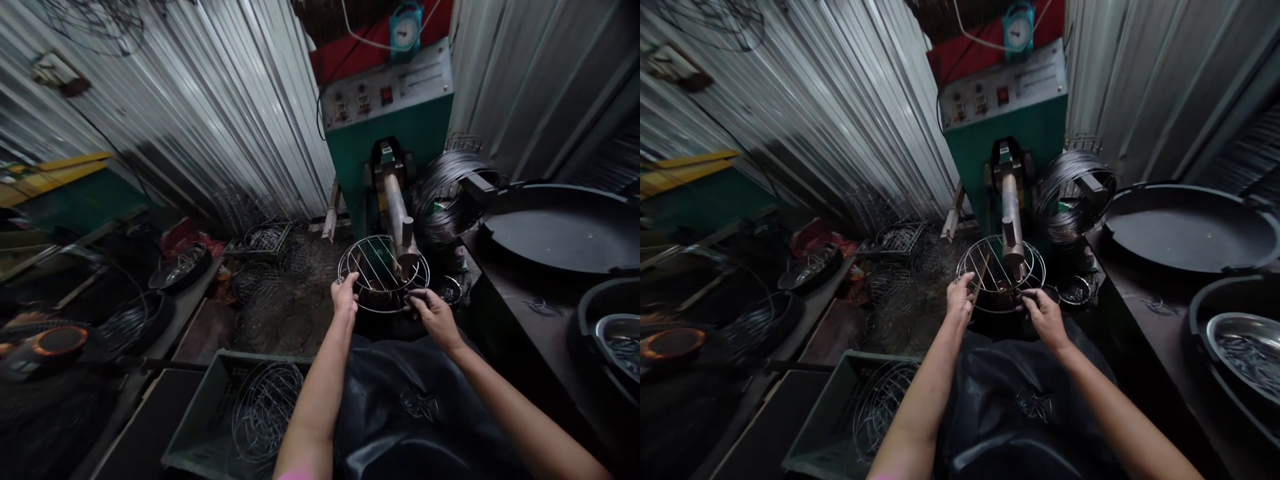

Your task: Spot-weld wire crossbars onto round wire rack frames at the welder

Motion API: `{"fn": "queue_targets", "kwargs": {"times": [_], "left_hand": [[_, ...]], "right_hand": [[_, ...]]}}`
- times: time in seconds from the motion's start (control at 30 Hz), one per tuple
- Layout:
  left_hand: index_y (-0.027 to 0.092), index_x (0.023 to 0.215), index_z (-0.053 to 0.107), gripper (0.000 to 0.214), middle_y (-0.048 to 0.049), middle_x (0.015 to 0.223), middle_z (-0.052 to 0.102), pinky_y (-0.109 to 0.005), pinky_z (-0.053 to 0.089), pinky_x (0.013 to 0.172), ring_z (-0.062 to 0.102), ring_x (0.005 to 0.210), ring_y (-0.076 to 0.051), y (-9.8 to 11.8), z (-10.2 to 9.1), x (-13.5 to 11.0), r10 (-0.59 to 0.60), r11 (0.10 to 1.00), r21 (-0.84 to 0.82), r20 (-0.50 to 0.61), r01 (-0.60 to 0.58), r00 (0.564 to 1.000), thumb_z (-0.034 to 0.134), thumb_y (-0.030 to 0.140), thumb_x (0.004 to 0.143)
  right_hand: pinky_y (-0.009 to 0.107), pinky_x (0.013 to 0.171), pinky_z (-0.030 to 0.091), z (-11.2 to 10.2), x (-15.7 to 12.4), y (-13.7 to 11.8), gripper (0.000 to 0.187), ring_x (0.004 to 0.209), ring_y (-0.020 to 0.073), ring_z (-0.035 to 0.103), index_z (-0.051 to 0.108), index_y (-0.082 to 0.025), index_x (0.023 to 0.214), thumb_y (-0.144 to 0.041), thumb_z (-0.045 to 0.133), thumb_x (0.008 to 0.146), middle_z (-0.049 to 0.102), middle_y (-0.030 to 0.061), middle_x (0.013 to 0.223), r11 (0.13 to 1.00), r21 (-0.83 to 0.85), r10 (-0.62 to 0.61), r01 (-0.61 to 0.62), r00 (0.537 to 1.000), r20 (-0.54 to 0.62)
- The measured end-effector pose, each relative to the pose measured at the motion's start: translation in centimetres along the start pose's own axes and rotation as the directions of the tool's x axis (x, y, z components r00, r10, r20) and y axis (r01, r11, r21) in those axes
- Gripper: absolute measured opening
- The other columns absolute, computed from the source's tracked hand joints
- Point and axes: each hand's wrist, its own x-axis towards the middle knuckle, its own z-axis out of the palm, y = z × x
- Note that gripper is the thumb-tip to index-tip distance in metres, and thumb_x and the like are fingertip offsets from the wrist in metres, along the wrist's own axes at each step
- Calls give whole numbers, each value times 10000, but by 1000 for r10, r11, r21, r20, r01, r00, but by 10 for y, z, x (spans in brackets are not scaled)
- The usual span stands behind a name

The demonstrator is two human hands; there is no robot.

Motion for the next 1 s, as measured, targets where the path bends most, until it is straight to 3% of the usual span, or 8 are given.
{"fn": "queue_targets", "kwargs": {"times": [0.23, 0.47, 0.77, 1.0], "left_hand": [[161, 716, 470, 408, 69, 562, 421, -148, 203, 313, 387, 395, -32, -3, 1, 1, 30, 999, -44, 67, -27, 997, 761, 309, 472], [162, 681, 455, 370, 71, 543, 416, -149, 191, 303, 361, 372, -26, -3, 4, 0, 21, 998, -55, 80, -17, 997, 747, 287, 490], [161, 691, 463, 350, 72, 548, 399, -144, 204, 283, 345, 360, -22, -7, 6, 7, 22, 998, -60, 55, -19, 998, 738, 280, 509], [160, 685, 457, 366, 71, 561, 397, -145, 215, 289, 360, 371, -26, -6, 7, 7, 3, 997, -78, 48, 1, 999, 750, 282, 502]], "right_hand": [[274, 492, 447, -5, 5, 1, 333, 500, 169, 599, 597, -176, 881, -480, 546, 754, 632, 9, 553, 985, -172, -4, 7, 1000, 18], [241, 423, 423, -5, 5, 0, 343, 532, 164, 612, 569, -179, 892, -495, 543, 759, 662, 32, 633, 997, -69, 46, -45, 999, 17], [267, 506, 496, -4, 12, 1, 297, 603, 177, 654, 562, -191, 864, -462, 568, 743, 660, 29, 709, 999, -22, 38, -38, 999, 18], [290, 534, 512, -5, 17, 3, 276, 587, 180, 643, 558, -194, 860, -450, 552, 759, 648, 16, 636, 998, -58, 23, -22, 1000, 17]]}}
